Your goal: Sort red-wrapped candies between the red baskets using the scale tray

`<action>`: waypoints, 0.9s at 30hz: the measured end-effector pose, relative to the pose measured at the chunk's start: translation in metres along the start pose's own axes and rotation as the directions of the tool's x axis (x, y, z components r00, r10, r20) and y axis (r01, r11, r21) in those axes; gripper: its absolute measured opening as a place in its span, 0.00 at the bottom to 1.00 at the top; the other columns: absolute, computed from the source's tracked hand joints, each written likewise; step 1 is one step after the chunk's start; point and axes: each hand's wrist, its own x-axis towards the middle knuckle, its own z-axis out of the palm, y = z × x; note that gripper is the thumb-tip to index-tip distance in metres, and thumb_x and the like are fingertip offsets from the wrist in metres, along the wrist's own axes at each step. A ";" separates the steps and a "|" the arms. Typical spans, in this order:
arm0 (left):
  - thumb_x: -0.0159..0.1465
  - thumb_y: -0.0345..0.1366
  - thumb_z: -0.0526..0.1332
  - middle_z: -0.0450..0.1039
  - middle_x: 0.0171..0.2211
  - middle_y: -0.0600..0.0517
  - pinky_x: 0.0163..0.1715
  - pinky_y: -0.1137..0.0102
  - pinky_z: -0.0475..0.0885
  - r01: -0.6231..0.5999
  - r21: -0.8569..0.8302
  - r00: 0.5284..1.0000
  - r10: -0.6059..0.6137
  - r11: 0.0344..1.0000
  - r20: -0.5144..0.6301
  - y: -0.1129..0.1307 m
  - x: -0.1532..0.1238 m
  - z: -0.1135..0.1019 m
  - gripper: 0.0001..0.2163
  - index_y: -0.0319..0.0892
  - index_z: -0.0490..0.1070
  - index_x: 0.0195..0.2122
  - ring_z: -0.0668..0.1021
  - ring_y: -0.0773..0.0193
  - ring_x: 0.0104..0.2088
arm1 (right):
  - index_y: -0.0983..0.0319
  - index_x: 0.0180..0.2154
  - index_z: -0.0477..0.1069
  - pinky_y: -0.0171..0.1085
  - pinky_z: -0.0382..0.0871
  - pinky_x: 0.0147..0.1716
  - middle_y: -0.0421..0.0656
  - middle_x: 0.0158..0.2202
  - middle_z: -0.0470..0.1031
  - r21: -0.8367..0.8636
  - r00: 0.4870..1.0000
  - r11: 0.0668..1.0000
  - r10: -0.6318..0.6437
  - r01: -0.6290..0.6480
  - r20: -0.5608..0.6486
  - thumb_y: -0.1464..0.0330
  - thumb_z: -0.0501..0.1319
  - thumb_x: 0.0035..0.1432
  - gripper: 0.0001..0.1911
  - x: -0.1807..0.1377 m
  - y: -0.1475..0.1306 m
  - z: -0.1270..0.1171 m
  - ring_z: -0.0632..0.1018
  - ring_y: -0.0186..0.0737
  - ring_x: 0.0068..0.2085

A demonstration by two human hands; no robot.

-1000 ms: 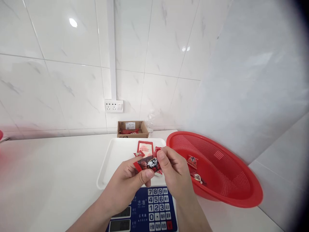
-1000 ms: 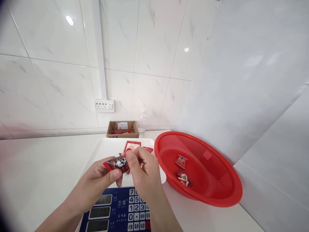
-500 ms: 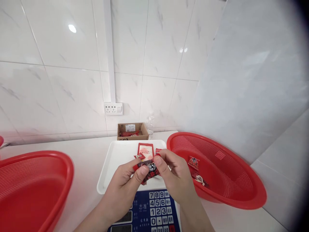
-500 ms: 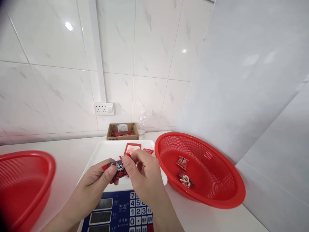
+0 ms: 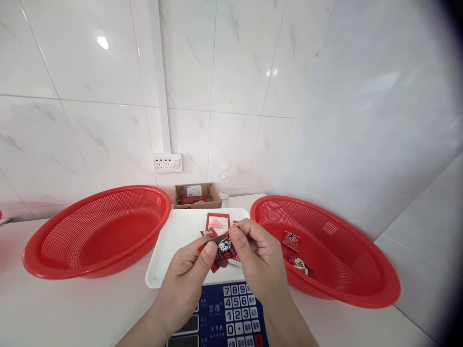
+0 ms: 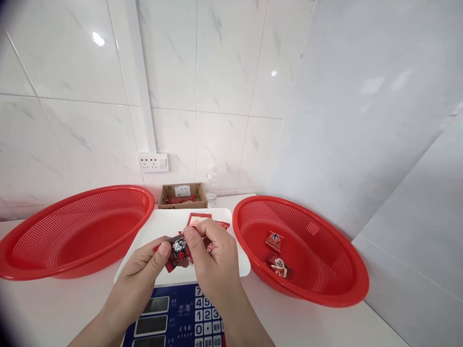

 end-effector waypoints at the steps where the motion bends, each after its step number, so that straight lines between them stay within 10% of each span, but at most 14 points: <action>1: 0.65 0.54 0.53 0.72 0.25 0.52 0.33 0.71 0.66 0.001 0.002 1.000 -0.001 1.000 -0.012 0.000 0.000 0.000 0.21 0.43 0.70 0.26 0.72 0.62 0.30 | 0.60 0.24 0.63 0.33 0.65 0.21 0.37 0.19 0.67 0.006 1.000 1.000 0.017 -0.017 0.013 0.56 0.57 0.62 0.18 0.001 -0.001 -0.001 0.71 0.33 0.21; 13: 0.63 0.50 0.59 0.73 0.31 0.51 0.30 0.71 0.66 0.030 -0.017 0.998 -0.030 0.999 0.052 0.005 0.004 -0.004 0.15 0.43 0.74 0.37 0.71 0.63 0.31 | 0.60 0.22 0.61 0.31 0.59 0.21 0.36 0.19 0.66 -0.331 0.982 0.940 -0.020 0.082 0.188 0.60 0.54 0.65 0.20 0.008 -0.005 -0.020 0.66 0.31 0.22; 27: 0.63 0.47 0.61 0.72 0.31 0.54 0.36 0.71 0.68 0.004 -0.138 0.999 -0.010 0.990 -0.048 0.009 -0.002 0.000 0.12 0.44 0.71 0.33 0.73 0.63 0.34 | 0.60 0.27 0.65 0.31 0.62 0.23 0.37 0.25 0.68 -0.231 0.972 0.972 0.020 0.036 0.236 0.62 0.56 0.63 0.13 0.005 -0.012 -0.021 0.70 0.33 0.27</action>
